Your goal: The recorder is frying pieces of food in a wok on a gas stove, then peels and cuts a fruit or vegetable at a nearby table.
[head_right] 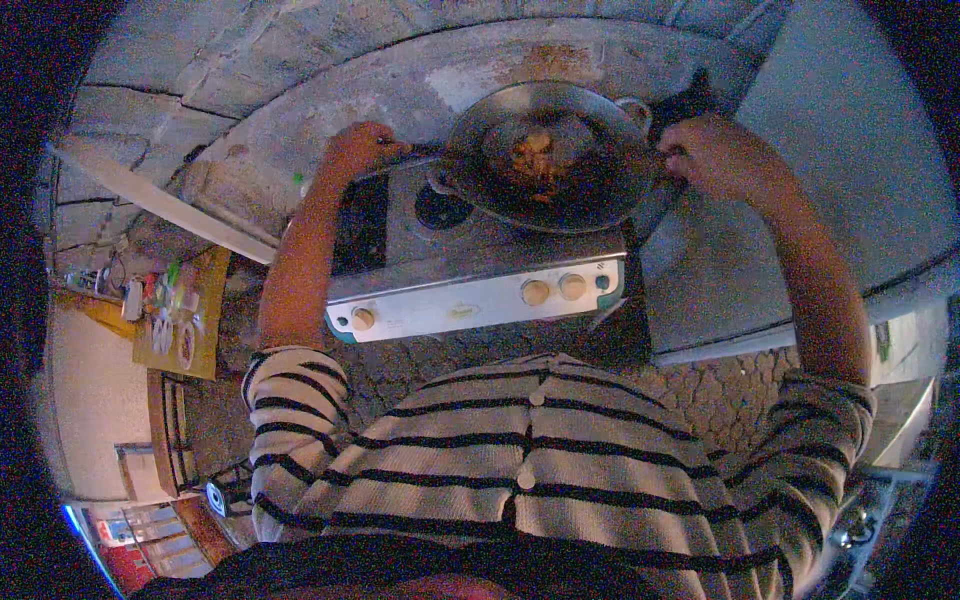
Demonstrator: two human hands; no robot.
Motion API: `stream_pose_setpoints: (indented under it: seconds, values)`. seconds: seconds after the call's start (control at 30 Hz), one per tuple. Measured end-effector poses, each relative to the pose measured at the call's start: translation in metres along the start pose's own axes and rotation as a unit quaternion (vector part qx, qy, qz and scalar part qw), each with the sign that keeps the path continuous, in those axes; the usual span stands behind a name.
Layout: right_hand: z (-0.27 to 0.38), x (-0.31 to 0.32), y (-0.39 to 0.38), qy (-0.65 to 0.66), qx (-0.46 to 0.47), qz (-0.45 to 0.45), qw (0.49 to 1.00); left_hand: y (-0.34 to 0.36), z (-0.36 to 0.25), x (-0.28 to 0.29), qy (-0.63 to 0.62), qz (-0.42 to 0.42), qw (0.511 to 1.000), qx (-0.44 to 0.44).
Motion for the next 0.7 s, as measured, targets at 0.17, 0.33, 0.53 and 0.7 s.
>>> stream_pose_setpoints:
  seconds: [0.17,0.33,0.53,0.7]
  values:
    - [0.023,0.012,-0.007,-0.054,-0.030,-0.049,0.997,0.004,0.019,-0.031,-0.063,-0.010,0.996,-0.059]
    - [-0.011,0.012,-0.023,-0.138,-0.097,-0.112,0.979,-0.001,0.034,-0.028,-0.063,-0.009,0.998,-0.029]
    - [-0.020,-0.024,-0.025,-0.153,-0.130,-0.027,0.979,0.000,0.059,-0.025,-0.136,-0.019,0.990,-0.022]
    - [-0.018,-0.042,-0.011,-0.069,-0.131,0.066,0.987,0.001,0.064,-0.006,-0.151,-0.021,0.988,-0.008]
Point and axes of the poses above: each hand's wrist, its own y-axis towards the middle knuckle, its own x-axis out of the back of the hand, z = x × y, the point moved 9 cm from there along y, towards the middle knuckle, and after that the axes turned 5 degrees about y, right-handed, at the moved point
